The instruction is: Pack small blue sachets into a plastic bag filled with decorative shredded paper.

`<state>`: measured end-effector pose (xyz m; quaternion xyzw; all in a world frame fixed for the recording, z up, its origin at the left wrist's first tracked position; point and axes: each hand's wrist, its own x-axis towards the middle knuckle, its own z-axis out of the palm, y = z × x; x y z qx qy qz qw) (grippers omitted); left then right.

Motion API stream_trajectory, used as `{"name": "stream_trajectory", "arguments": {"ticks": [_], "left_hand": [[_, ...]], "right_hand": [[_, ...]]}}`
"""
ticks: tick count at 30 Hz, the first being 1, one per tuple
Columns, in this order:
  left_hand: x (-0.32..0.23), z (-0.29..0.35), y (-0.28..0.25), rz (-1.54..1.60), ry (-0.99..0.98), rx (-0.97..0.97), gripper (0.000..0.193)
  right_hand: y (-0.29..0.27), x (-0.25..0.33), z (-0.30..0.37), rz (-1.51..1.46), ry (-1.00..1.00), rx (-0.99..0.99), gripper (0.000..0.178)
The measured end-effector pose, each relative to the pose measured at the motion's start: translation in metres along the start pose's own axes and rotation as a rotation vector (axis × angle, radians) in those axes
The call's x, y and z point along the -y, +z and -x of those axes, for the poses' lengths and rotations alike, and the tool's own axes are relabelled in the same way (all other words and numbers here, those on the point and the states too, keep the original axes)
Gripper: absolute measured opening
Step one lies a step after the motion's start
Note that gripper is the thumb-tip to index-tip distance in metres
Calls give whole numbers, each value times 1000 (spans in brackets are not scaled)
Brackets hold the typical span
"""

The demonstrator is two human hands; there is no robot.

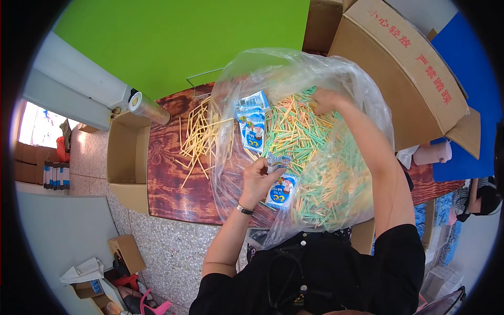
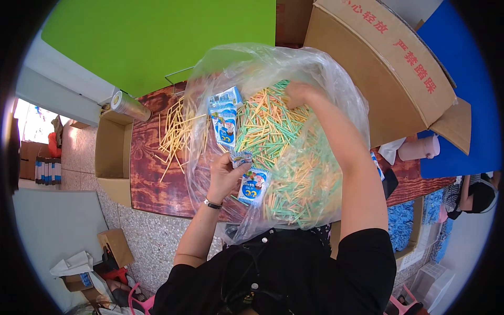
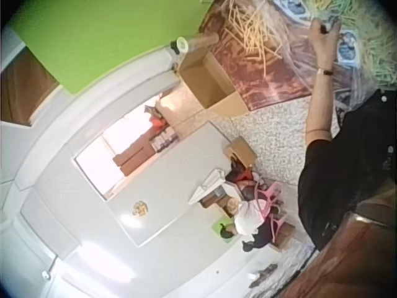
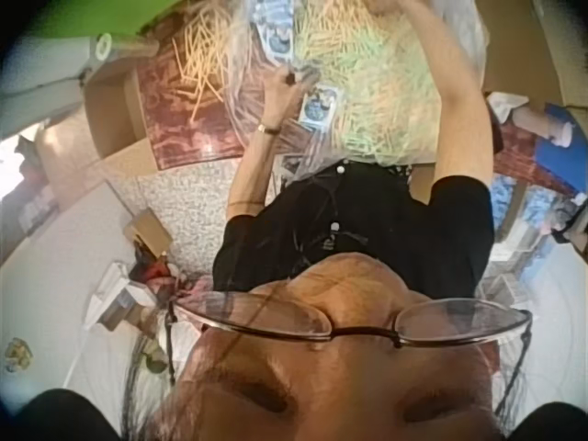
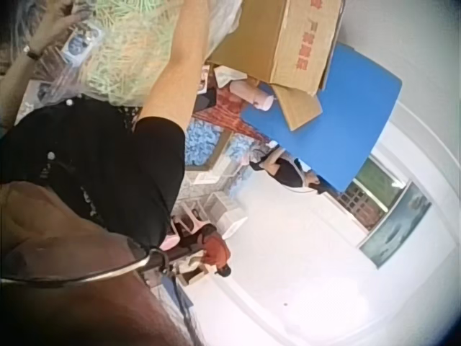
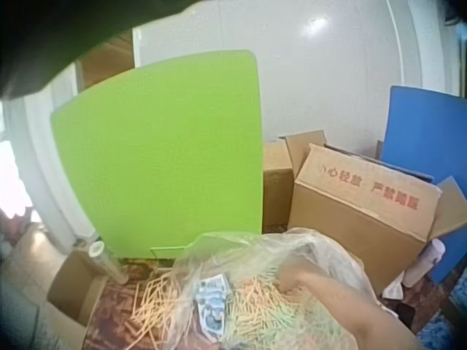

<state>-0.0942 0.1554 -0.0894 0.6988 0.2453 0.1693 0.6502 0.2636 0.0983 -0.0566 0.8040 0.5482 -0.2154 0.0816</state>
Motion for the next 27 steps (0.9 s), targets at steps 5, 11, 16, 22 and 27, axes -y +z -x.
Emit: {"name": "stream_trajectory", "arguments": {"ticks": [5, 11, 16, 22, 27], "left_hand": [[-2, 0, -1, -7, 34, 20, 22], [-17, 2, 7, 50, 129, -85, 25], [-25, 10, 4, 104, 88, -22, 15], [-22, 14, 3, 39, 72, 29, 20], [-19, 21, -3, 22, 74, 13, 22]], "right_hand": [[21, -16, 3, -116, -50, -172, 36], [17, -7, 21, -78, 49, -257, 31], [4, -3, 37, -66, 17, -600, 27], [8, 3, 57, -1505, 44, -329, 33], [29, 44, 78, -2157, -97, -102, 31]]}}
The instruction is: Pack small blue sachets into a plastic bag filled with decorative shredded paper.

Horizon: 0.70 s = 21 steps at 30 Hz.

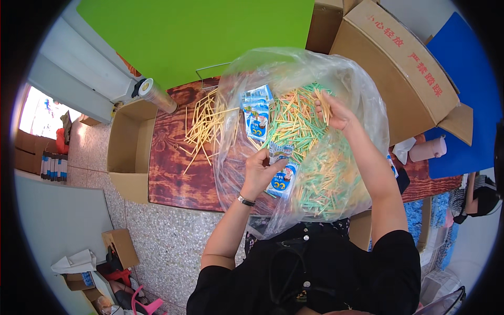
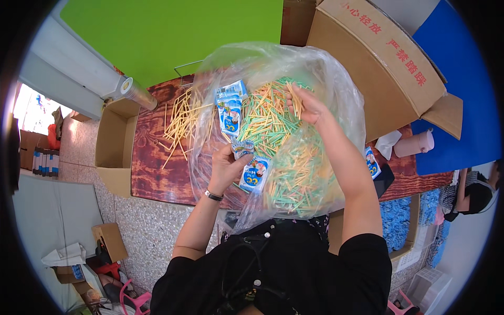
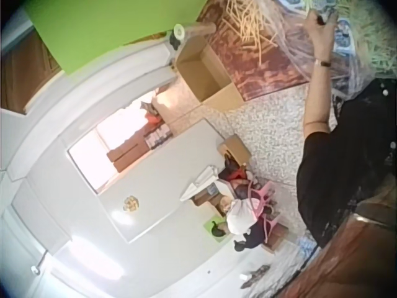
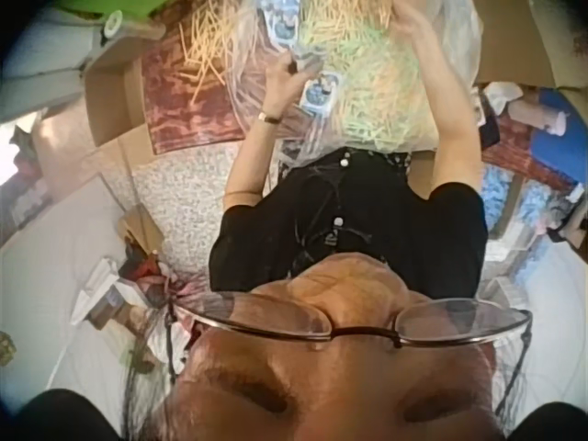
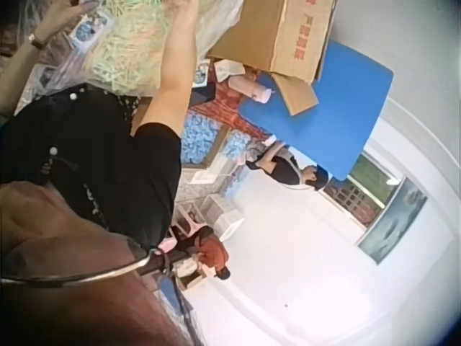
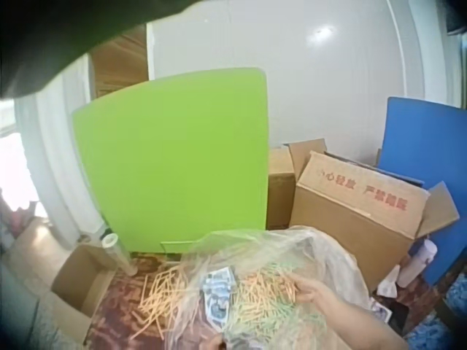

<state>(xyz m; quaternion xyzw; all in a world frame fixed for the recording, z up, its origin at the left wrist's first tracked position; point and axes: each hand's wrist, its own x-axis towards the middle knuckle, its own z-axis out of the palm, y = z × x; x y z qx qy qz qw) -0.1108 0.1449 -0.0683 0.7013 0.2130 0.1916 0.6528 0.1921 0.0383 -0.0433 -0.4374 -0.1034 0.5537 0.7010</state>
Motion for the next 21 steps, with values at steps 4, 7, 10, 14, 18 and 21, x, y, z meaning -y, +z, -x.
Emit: {"name": "stream_trajectory", "arguments": {"ticks": [4, 7, 10, 14, 18, 21], "left_hand": [[-15, 8, -3, 55, -30, -20, 21], [-24, 16, -5, 222, 32, -146, 16], [-20, 19, -19, 239, 52, -200, 17], [-25, 18, -35, 244, 91, -294, 17], [-34, 19, -52, 309, 118, -352, 18], [-26, 20, -64, 369, 188, -399, 19]], "right_hand": [[22, -17, 5, -103, 86, 130, 29], [58, -30, 14, 151, 136, 166, 30], [81, -31, 13, 271, 209, 203, 31], [104, -40, -9, 770, 416, 440, 32], [159, -72, -35, 2114, 208, 872, 24], [198, -108, -30, 2610, 156, 1036, 32]]}}
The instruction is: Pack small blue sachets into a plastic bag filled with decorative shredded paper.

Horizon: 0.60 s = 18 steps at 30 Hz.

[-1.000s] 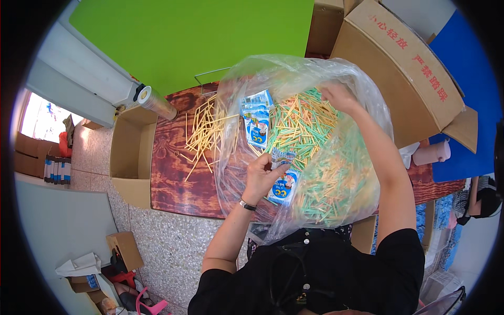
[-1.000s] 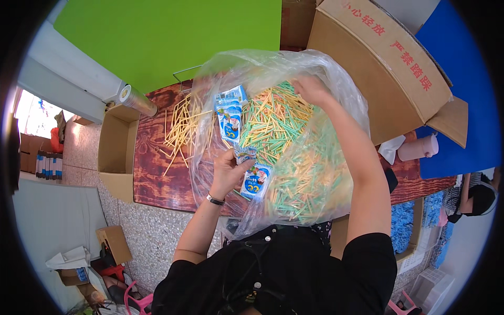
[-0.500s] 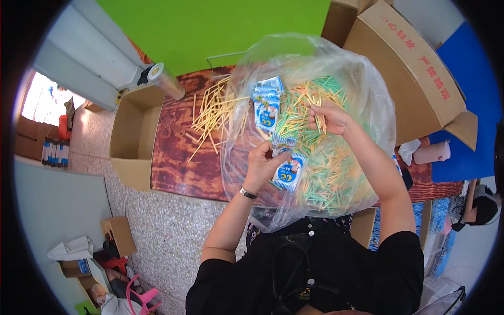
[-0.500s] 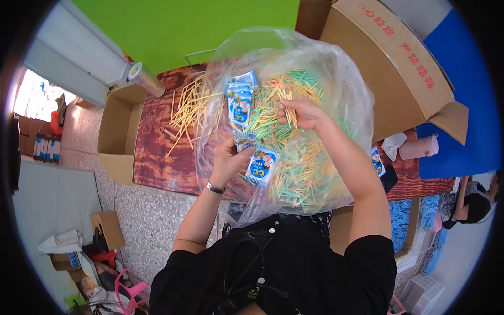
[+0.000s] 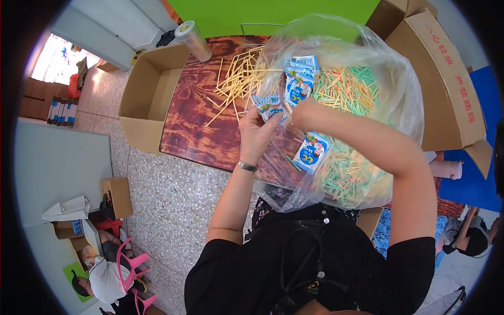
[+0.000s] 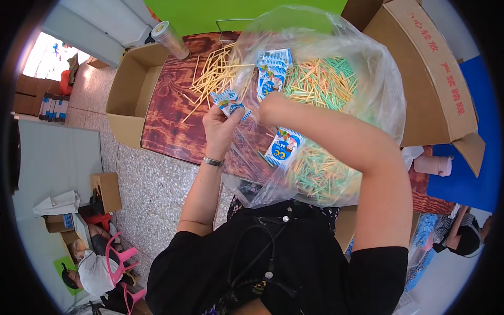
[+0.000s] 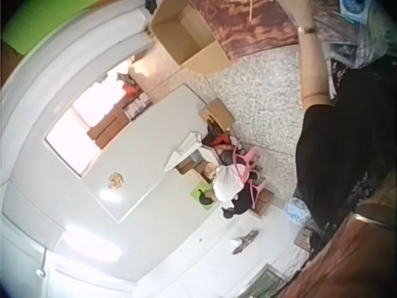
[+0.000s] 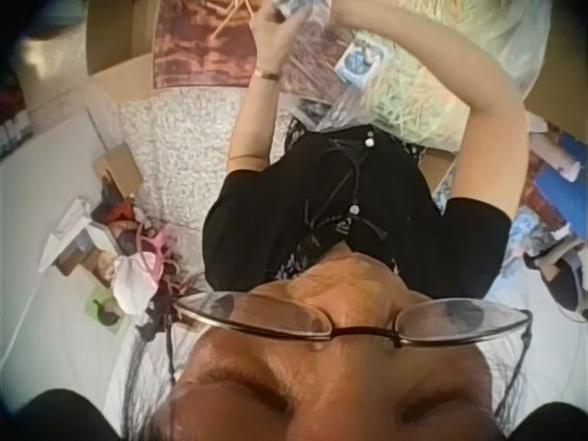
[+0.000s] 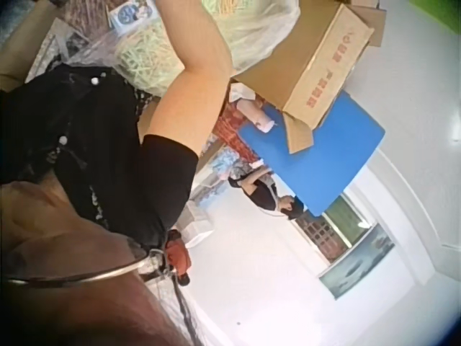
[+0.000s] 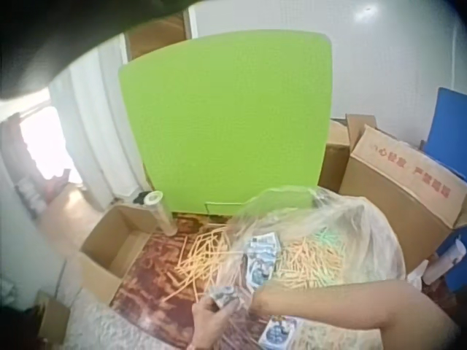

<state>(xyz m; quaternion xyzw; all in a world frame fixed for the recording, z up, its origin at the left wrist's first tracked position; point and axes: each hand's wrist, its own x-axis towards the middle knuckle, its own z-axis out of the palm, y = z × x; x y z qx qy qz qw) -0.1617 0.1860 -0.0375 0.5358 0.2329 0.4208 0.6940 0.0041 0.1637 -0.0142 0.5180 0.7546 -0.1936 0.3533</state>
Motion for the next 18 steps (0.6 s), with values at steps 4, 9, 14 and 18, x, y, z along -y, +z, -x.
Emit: {"name": "stream_trajectory", "arguments": {"ticks": [4, 9, 14, 18], "left_hand": [[5, -3, -4, -105, 29, -14, 22], [0, 1, -4, -239, 25, -19, 21], [16, 4, -6, -327, 93, -28, 17], [22, 0, -2, -444, 245, 14, 20]], "right_hand": [[-3, 32, -26, -266, 449, 48, 40], [-8, 49, -30, -93, 289, 161, 54], [1, 53, -8, 5, 303, -79, 27], [34, 27, 0, -218, 348, -281, 18]]}}
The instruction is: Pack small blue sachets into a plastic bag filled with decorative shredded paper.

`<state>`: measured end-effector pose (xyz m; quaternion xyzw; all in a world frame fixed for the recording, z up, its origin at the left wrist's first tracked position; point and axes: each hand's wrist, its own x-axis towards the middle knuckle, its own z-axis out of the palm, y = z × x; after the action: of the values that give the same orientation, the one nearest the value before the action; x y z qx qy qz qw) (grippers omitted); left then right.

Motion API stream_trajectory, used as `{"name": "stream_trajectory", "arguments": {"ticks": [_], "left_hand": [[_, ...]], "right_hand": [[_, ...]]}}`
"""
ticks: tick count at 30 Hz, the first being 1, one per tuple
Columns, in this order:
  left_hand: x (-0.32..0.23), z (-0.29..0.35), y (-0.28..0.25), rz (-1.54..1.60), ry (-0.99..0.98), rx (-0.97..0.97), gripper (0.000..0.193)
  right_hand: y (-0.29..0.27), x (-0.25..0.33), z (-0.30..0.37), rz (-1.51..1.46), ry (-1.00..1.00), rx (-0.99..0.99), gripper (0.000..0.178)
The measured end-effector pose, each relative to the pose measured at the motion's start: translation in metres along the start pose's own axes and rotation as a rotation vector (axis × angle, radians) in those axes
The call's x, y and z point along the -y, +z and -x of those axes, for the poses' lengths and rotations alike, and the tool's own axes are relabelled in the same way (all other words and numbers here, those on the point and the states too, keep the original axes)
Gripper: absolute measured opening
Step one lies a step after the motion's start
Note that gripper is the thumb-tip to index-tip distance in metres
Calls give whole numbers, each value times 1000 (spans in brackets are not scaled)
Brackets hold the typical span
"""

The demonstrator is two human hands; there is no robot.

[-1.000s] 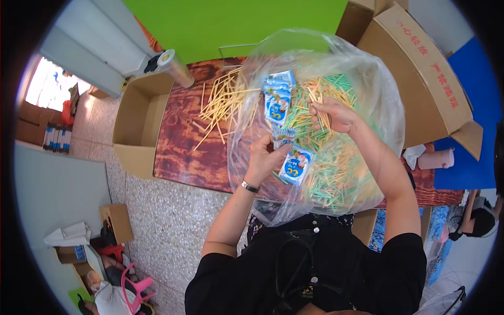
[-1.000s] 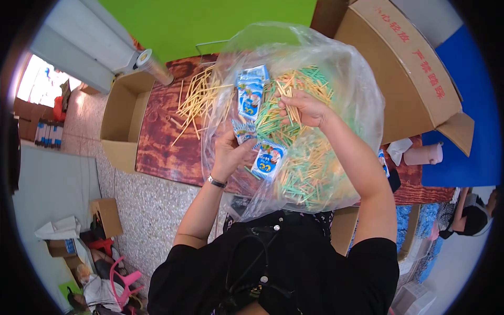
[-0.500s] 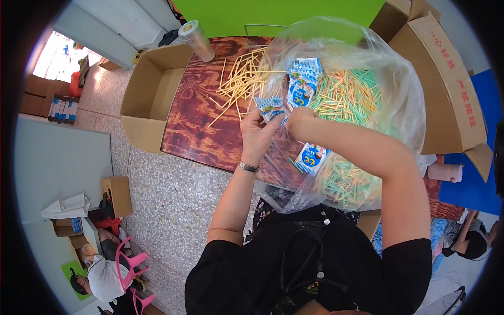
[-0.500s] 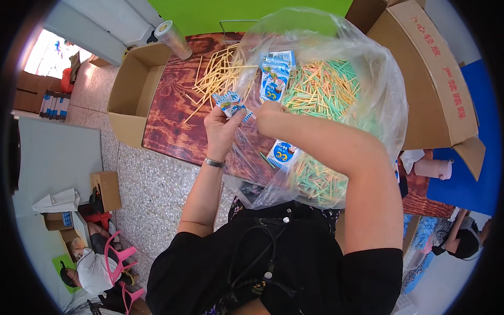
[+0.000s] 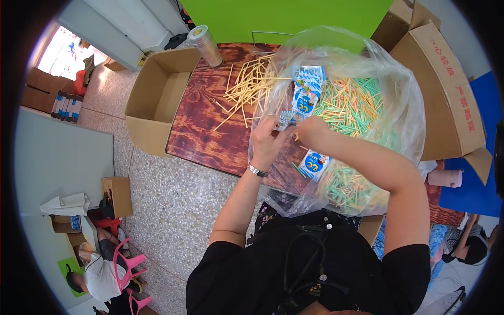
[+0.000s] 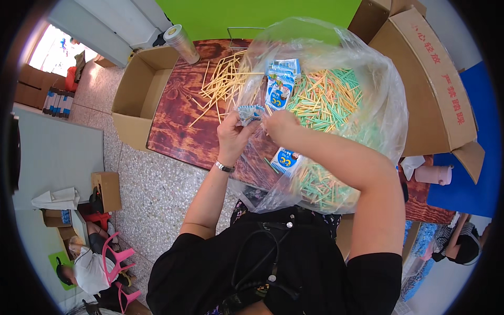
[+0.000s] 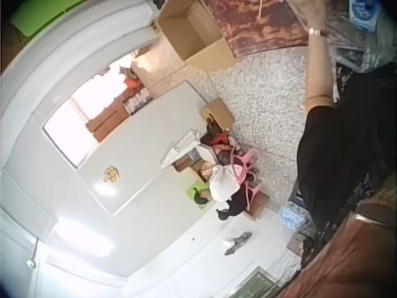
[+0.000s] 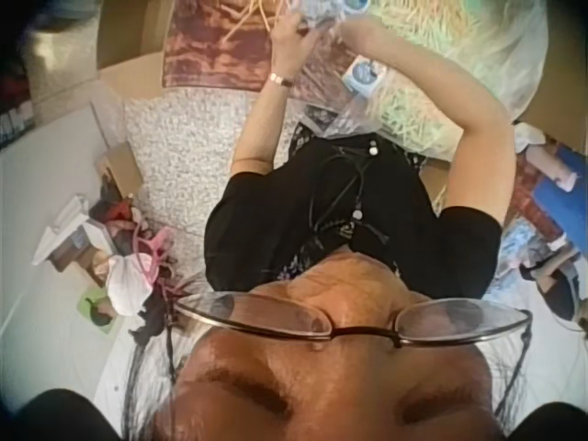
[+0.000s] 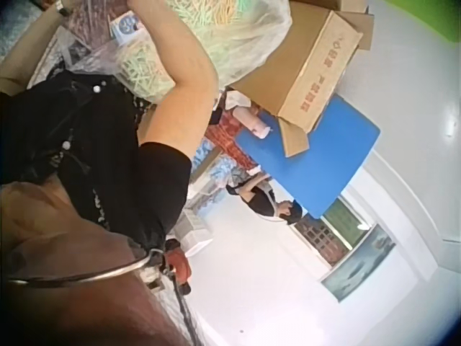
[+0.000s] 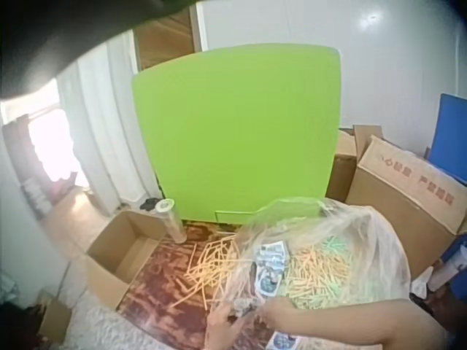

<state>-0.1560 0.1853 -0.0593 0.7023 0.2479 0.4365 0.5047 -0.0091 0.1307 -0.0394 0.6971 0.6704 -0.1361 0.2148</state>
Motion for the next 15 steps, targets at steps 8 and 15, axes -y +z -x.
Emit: {"name": "stream_trajectory", "arguments": {"ticks": [8, 15], "left_hand": [[-12, 1, 7, -173, -10, 31, 24], [-24, -3, 24, -322, 206, 47, 27]], "right_hand": [[-121, -96, 100, -594, -397, -33, 21], [-128, -98, 98, -435, -385, 9, 28]]}}
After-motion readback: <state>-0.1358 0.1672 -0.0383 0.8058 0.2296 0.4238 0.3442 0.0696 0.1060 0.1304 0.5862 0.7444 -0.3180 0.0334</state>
